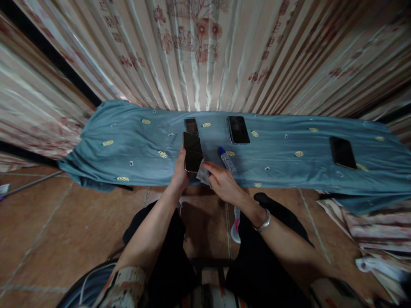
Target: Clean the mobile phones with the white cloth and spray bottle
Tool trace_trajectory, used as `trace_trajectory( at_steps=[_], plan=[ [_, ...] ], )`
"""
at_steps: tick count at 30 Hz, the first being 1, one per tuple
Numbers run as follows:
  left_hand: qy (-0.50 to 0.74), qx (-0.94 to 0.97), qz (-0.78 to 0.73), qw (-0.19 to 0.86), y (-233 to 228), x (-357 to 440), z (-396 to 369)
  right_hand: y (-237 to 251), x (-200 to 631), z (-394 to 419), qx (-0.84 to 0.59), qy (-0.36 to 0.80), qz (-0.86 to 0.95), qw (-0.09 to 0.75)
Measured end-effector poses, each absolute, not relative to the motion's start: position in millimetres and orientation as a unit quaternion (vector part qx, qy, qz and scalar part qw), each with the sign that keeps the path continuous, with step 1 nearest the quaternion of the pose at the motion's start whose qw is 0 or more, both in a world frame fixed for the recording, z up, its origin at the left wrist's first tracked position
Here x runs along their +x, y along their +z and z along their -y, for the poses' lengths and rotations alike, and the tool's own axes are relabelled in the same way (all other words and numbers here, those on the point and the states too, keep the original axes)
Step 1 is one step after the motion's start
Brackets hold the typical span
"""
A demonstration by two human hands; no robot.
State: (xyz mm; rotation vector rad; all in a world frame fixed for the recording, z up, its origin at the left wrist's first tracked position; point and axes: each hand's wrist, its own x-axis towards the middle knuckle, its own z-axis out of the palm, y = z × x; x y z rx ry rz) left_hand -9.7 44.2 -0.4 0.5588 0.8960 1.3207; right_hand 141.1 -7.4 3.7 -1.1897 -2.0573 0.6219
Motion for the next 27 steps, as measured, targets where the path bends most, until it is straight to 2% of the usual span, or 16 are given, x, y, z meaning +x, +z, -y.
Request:
trace_trajectory(
  at_steps=[9, 27],
  plan=[
    [0.584, 0.221, -0.406, 0.668, -2, -16, -48, 5, 142, 9, -0.441, 0.253, 0.794, 0.333],
    [0.564, 0.183, -0.436, 0.677, 1, 0, -37, 9, 139, 5, -0.445, 0.149, 0.826, 0.311]
  ],
)
